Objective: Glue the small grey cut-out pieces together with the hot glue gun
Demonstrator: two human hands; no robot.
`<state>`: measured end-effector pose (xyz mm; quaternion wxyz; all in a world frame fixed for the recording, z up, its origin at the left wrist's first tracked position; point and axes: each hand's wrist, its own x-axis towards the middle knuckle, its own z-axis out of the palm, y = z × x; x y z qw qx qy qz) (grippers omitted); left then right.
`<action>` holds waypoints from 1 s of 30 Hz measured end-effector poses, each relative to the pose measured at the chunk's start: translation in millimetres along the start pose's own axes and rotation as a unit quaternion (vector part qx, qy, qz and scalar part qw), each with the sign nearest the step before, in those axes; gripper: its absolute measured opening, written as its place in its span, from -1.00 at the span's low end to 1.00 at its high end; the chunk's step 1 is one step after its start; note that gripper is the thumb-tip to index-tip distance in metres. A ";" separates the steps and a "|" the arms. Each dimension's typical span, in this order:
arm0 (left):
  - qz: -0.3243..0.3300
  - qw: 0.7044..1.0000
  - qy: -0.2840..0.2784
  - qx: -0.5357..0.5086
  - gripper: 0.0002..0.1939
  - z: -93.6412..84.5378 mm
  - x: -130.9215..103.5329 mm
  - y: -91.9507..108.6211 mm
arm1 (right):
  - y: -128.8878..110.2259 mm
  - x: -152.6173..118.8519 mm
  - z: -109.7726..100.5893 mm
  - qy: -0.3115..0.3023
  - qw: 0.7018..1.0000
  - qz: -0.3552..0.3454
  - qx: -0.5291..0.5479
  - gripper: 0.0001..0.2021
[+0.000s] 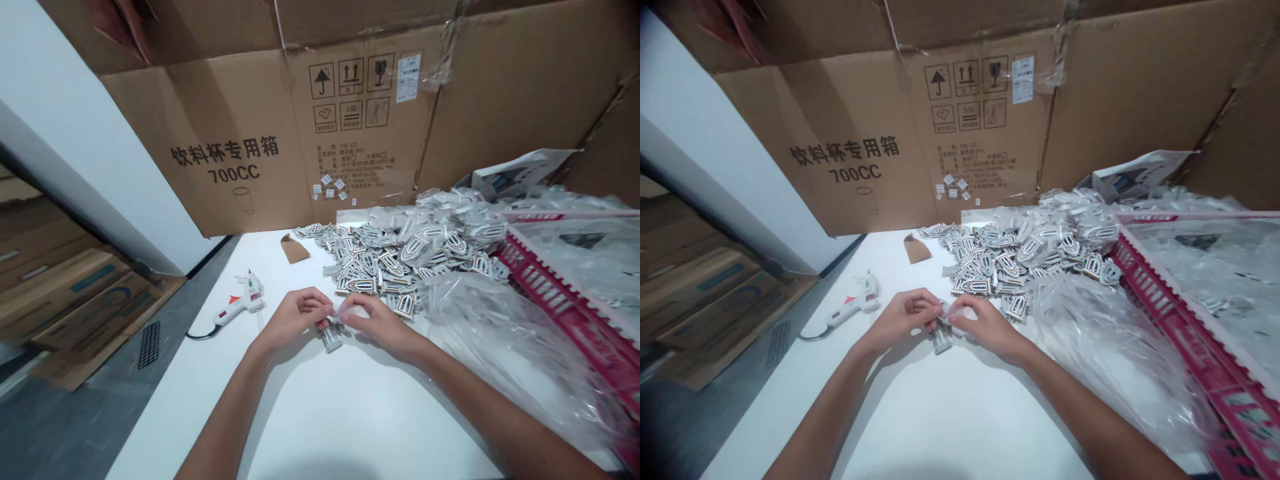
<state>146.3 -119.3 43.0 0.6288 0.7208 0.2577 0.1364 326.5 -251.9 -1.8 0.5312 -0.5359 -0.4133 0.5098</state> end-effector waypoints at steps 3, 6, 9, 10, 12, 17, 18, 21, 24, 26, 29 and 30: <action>-0.001 1.000 0.012 0.001 -0.67 -3.5 -0.5 1.9 | -1.4 0.0 -1.7 0.001 1.000 -0.004 -0.007 -0.74; -0.018 0.999 0.045 0.013 -0.71 -11.1 -2.4 4.6 | -1.7 1.0 -3.1 0.020 1.000 -0.006 -0.014 -0.74; -0.061 0.997 0.010 0.045 -0.76 -18.1 -4.4 4.5 | 0.8 3.7 -4.3 0.046 0.999 -0.007 -0.011 -0.73; -0.070 0.996 -0.017 0.056 -0.77 -19.1 -4.8 3.7 | 1.9 4.6 -4.6 0.052 0.999 -0.006 -0.009 -0.73; -0.077 0.992 -0.062 0.079 -0.77 -18.6 -5.0 1.0 | 3.8 5.7 -5.1 0.060 0.998 -0.007 -0.005 -0.72; -0.055 0.986 -0.088 0.130 -0.76 -12.3 -3.3 -6.0 | 4.5 4.8 -5.3 0.053 0.999 -0.005 0.000 -0.72; -0.051 0.986 -0.087 0.136 -0.77 -11.7 -2.9 -6.6 | 4.3 4.6 -5.4 0.053 0.999 -0.006 -0.001 -0.72; -0.047 0.985 -0.077 0.146 -0.79 -11.8 -2.3 -6.9 | 4.3 4.8 -5.9 0.057 0.998 -0.008 -0.010 -0.74; -0.048 0.984 -0.057 0.160 -0.80 -12.8 -1.5 -7.4 | 5.2 5.5 -6.0 0.060 0.998 -0.005 -0.014 -0.75; -0.048 0.983 -0.049 0.168 -0.80 -12.7 -1.0 -8.4 | 5.7 5.7 -5.7 0.060 0.998 -0.006 -0.014 -0.75; -0.046 0.982 -0.048 0.177 -0.80 -11.5 -0.7 -9.2 | 5.8 5.2 -5.5 0.058 0.998 -0.004 -0.013 -0.75; -0.046 0.981 -0.050 0.179 -0.80 -10.8 -0.9 -9.0 | 5.7 5.0 -5.5 0.057 0.998 -0.003 -0.013 -0.75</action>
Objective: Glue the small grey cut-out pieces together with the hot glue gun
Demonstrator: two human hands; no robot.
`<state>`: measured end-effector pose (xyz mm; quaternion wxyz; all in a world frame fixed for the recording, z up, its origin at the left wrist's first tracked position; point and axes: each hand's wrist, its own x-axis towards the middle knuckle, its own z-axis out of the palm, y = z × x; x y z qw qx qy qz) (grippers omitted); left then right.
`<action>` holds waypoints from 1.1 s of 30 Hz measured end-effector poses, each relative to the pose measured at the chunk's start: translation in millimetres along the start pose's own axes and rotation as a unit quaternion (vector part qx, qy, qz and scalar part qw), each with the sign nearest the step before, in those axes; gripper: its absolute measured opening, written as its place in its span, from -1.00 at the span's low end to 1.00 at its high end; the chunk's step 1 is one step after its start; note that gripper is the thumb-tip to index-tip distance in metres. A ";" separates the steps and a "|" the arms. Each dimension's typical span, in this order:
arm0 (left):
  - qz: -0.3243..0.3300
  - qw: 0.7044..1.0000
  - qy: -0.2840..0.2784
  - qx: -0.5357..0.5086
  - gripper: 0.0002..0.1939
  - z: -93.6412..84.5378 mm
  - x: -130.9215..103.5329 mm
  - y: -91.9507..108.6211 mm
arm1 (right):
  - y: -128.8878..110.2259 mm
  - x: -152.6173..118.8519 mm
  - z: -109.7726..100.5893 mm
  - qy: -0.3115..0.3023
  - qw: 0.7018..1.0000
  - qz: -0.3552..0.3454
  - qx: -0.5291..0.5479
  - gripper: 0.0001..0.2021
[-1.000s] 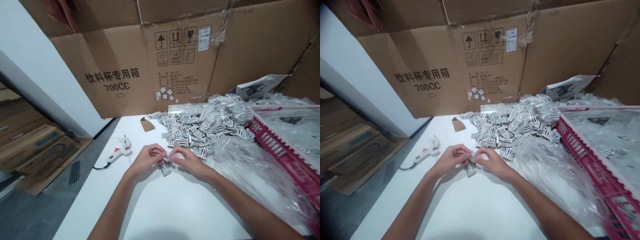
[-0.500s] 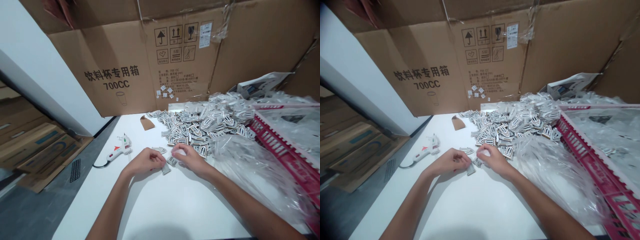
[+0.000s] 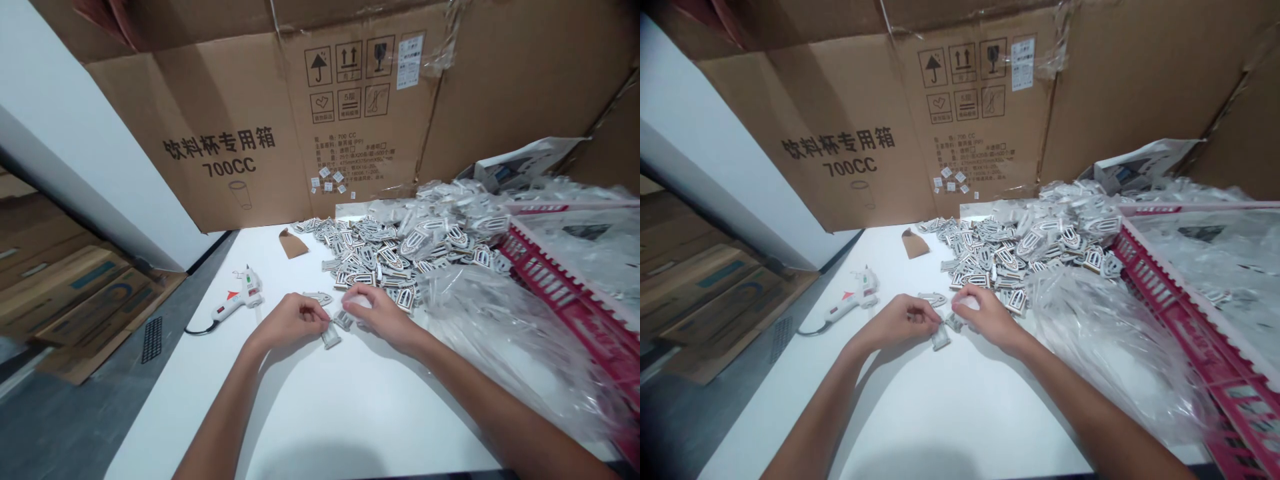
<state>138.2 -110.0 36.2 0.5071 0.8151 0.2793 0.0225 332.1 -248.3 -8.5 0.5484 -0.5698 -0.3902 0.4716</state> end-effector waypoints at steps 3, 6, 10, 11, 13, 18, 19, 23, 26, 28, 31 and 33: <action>0.005 1.000 0.004 0.018 -0.80 1.4 -0.5 1.4 | 0.1 0.1 -0.4 0.001 1.000 -0.006 -0.002 -0.76; 0.019 0.998 0.024 0.049 -0.80 1.9 -0.6 1.2 | 0.4 0.9 -0.6 0.006 1.000 -0.010 -0.009 -0.78; 0.017 0.997 0.032 0.070 -0.71 1.0 0.0 -1.9 | 1.5 2.1 -0.8 0.008 1.000 -0.006 -0.010 -0.77; 0.017 0.996 0.033 0.078 -0.71 0.3 0.3 -2.9 | 2.0 2.3 -0.8 0.007 1.000 -0.007 -0.012 -0.77; 0.024 0.994 0.044 0.096 -0.70 -2.0 1.2 -5.3 | 2.7 2.4 -0.6 0.008 1.000 -0.008 -0.017 -0.76; 0.062 0.977 0.152 0.138 -0.60 -11.2 4.1 -15.0 | -6.7 -4.5 -0.3 -0.002 1.000 0.005 -0.011 -0.77; 0.063 0.971 0.170 0.153 -0.61 -12.6 4.5 -17.3 | -10.8 -7.5 -0.7 -0.021 1.000 0.012 -0.016 -0.79; 0.058 0.958 0.181 0.213 -0.66 -13.7 6.4 -23.5 | -26.4 -19.4 -4.2 -0.188 0.978 0.025 -0.085 -0.89; 0.045 0.957 0.201 0.203 -0.68 -13.1 7.6 -21.7 | -29.7 -22.8 -5.8 -0.288 0.943 -0.002 -0.167 -0.92; 0.027 0.964 0.215 0.153 -0.73 -13.6 6.6 -16.3 | -28.2 -22.5 -6.1 -0.310 0.929 0.000 -0.204 -0.91; 0.027 0.991 0.128 0.031 -0.73 -13.9 1.4 -4.5 | -25.4 -20.9 -6.4 -0.304 0.924 0.015 -0.230 -0.88; 0.044 0.998 0.033 -0.013 -0.70 -12.7 -3.0 3.0 | -24.6 -19.9 -6.8 -0.298 0.926 0.023 -0.229 -0.87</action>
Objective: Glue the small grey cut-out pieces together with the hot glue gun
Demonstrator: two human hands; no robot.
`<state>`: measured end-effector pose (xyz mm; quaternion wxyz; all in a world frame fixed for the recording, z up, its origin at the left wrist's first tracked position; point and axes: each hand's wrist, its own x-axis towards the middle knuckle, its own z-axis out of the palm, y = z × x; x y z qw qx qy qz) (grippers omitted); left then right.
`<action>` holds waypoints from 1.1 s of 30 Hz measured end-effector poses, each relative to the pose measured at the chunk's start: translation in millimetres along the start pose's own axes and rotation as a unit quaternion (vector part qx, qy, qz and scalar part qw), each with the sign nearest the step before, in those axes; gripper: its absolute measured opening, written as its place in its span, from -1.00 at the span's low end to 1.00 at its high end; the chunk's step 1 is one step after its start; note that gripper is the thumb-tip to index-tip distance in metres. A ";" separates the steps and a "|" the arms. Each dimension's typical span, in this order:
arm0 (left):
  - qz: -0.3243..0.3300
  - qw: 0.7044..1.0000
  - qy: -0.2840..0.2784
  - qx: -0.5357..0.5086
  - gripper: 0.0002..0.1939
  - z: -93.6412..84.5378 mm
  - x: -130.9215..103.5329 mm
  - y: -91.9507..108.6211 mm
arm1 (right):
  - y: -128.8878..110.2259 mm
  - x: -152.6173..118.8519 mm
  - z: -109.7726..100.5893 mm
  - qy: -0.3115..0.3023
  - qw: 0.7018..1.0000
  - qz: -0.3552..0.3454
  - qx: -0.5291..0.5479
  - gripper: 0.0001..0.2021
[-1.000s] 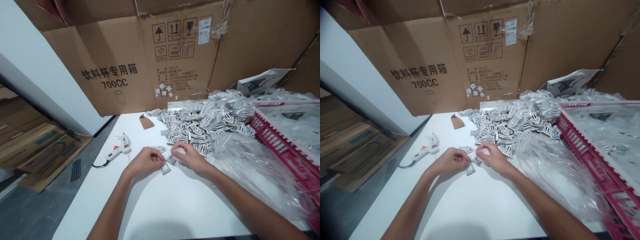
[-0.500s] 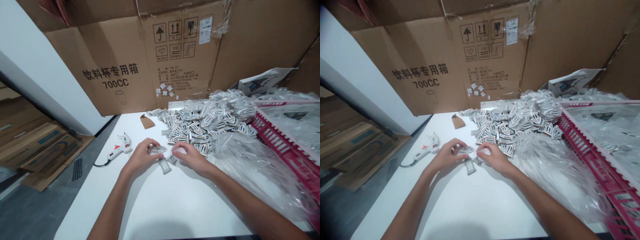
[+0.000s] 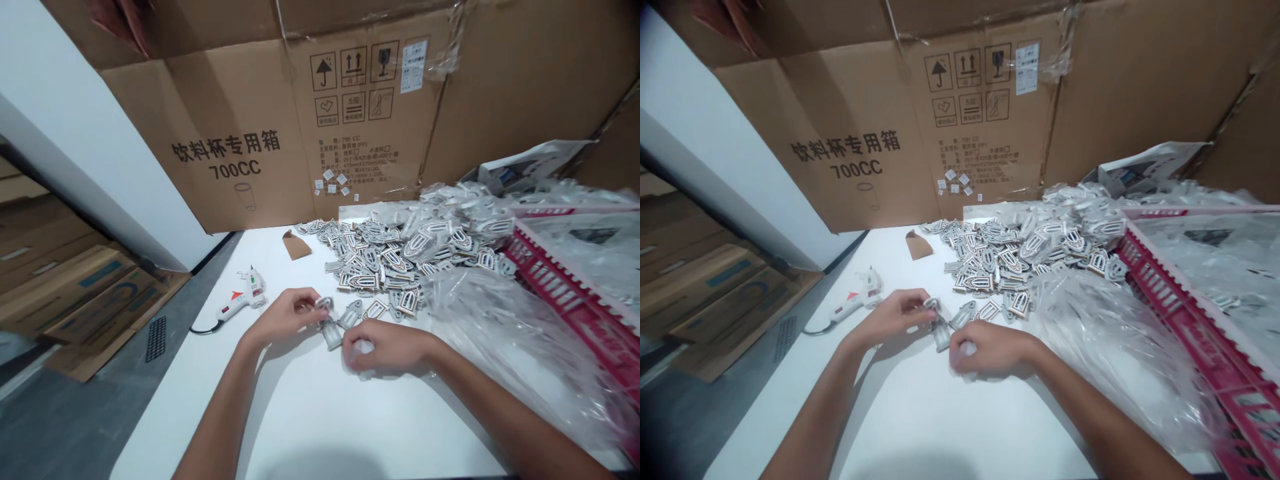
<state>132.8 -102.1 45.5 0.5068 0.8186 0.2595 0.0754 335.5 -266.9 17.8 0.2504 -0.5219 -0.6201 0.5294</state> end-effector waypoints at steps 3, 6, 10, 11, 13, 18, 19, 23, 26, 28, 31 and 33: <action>0.021 0.998 -0.052 0.030 -0.72 2.6 -3.8 5.7 | 0.8 0.5 -1.1 -0.001 1.000 0.001 0.010 -0.87; 0.045 0.995 -0.032 0.084 -0.77 2.6 -3.9 3.3 | 2.9 1.4 -1.4 0.000 1.000 -0.003 0.013 -0.87; 0.044 0.988 0.050 0.139 -0.82 -2.7 -1.1 -6.5 | 6.5 2.3 -0.9 0.018 1.000 -0.001 0.026 -0.87; 0.041 0.986 0.079 0.144 -0.81 -4.4 -0.2 -8.7 | 6.9 2.4 -0.6 0.025 0.999 0.000 0.034 -0.87; 0.047 0.980 0.127 0.146 -0.78 -7.0 1.3 -11.1 | 6.6 2.4 0.2 0.039 0.998 0.003 0.054 -0.88; 0.017 0.987 0.095 0.130 -0.68 -5.5 1.3 -7.9 | 4.5 3.8 2.8 0.103 0.988 0.009 0.112 -0.90; 0.001 0.991 0.066 0.120 -0.68 -4.0 0.6 -7.5 | 4.8 4.7 3.2 0.125 0.984 0.008 0.124 -0.90; -0.040 0.995 0.013 0.090 -0.68 1.0 -2.1 -9.5 | 7.8 9.4 3.4 0.205 0.965 0.020 0.160 -0.84; -0.043 0.989 0.017 0.138 -0.67 1.9 -3.4 -9.1 | 8.3 12.4 3.2 0.234 0.955 0.021 0.181 -0.80; -0.034 0.983 0.038 0.176 -0.62 2.4 -3.4 -6.1 | 7.8 13.5 3.4 0.237 0.950 0.021 0.201 -0.79; -0.005 0.988 0.064 0.141 -0.64 6.7 -1.8 0.6 | 7.6 14.5 4.5 0.232 0.948 0.020 0.216 -0.76; 0.018 0.996 0.054 0.064 -0.66 12.3 0.0 4.1 | 8.2 15.0 5.5 0.224 0.949 0.015 0.223 -0.73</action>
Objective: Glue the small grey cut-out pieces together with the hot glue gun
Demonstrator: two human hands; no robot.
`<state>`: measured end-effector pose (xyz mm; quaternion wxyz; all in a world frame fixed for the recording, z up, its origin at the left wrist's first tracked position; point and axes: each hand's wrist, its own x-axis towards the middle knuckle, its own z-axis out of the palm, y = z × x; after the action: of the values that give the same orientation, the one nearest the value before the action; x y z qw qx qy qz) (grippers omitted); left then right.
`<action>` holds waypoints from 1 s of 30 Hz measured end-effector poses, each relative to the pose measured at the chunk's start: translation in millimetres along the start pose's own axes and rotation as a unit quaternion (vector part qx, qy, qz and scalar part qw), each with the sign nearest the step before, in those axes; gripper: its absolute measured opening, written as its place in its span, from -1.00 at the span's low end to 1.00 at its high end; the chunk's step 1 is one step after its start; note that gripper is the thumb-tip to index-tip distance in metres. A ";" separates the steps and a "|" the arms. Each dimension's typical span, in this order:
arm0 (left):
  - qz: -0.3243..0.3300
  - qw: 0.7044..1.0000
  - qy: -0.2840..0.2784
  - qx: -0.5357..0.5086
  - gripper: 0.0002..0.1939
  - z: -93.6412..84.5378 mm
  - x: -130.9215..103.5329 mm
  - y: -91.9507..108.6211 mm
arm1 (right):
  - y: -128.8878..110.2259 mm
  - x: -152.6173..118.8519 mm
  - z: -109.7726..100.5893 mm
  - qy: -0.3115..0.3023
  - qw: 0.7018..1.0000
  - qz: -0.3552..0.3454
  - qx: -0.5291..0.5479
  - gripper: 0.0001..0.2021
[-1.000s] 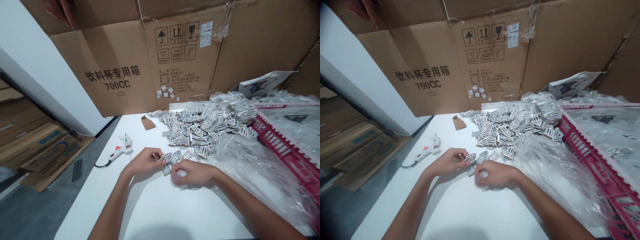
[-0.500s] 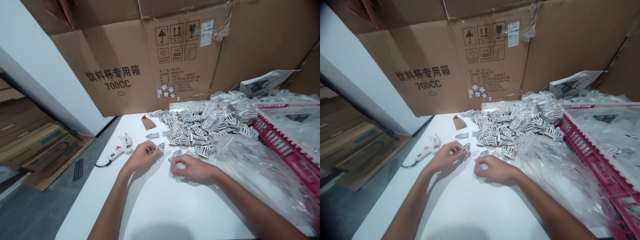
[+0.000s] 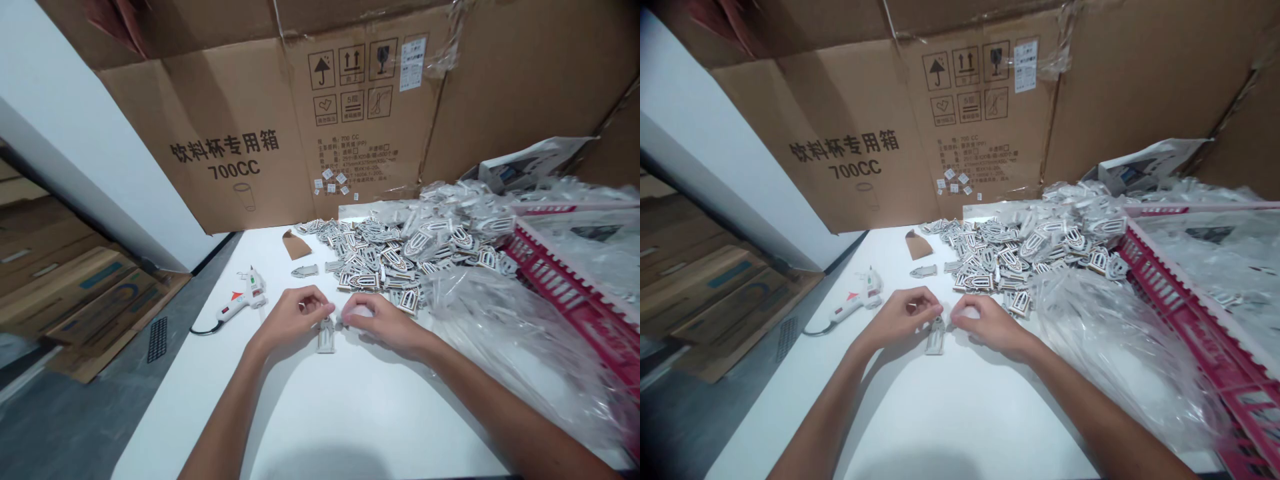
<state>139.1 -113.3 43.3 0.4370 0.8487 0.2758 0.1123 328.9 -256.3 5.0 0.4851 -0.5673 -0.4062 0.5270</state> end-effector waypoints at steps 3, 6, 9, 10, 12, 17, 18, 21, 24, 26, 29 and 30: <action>0.011 0.994 -0.042 -0.101 -0.68 8.3 1.5 2.8 | 1.4 0.1 0.9 -0.012 1.000 0.004 0.011 -0.67; 0.010 0.988 -0.067 -0.137 -0.72 10.7 1.2 3.0 | 1.5 0.1 1.2 -0.013 1.000 0.012 0.016 -0.63; 0.017 0.991 -0.056 -0.119 -0.76 5.9 -0.1 4.4 | 0.7 0.1 1.0 -0.012 1.000 0.007 0.013 -0.63; 0.016 0.992 -0.050 -0.112 -0.77 3.4 -0.6 5.2 | 0.4 0.1 0.9 -0.009 1.000 0.003 0.011 -0.64; 0.008 0.992 -0.041 -0.115 -0.79 -1.6 -1.4 6.3 | 0.0 0.3 0.8 0.000 1.000 0.001 0.009 -0.66; -0.021 0.985 -0.072 -0.155 -0.67 -9.1 -2.4 3.0 | 0.6 0.9 0.8 0.012 1.000 0.007 0.011 -0.70; -0.024 0.986 -0.080 -0.145 -0.68 -9.6 -2.4 1.5 | 0.8 1.1 0.7 0.012 1.000 0.008 0.012 -0.71; -0.022 0.991 -0.083 -0.105 -0.85 -9.5 -1.5 -3.0 | 1.9 1.9 0.2 0.012 1.000 0.010 0.011 -0.73; -0.018 0.995 -0.065 -0.080 -0.88 -8.8 -0.5 -5.6 | 2.9 2.3 -0.6 0.012 1.000 0.019 0.010 -0.74; -0.021 0.995 -0.063 -0.077 -0.88 -8.7 -0.1 -6.4 | 3.3 2.3 -0.7 0.011 1.000 0.021 0.011 -0.74; -0.021 0.994 -0.069 -0.079 -0.89 -9.6 -0.1 -7.3 | 3.2 2.2 -0.1 0.012 1.000 0.012 0.012 -0.76; -0.019 0.995 -0.069 -0.075 -0.90 -10.1 -0.3 -7.6 | 3.0 2.2 0.3 0.012 1.000 0.012 0.012 -0.77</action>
<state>131.6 -103.0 43.1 0.5197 0.8137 0.2518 0.0660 328.8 -254.7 1.6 0.4908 -0.5721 -0.3873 0.5309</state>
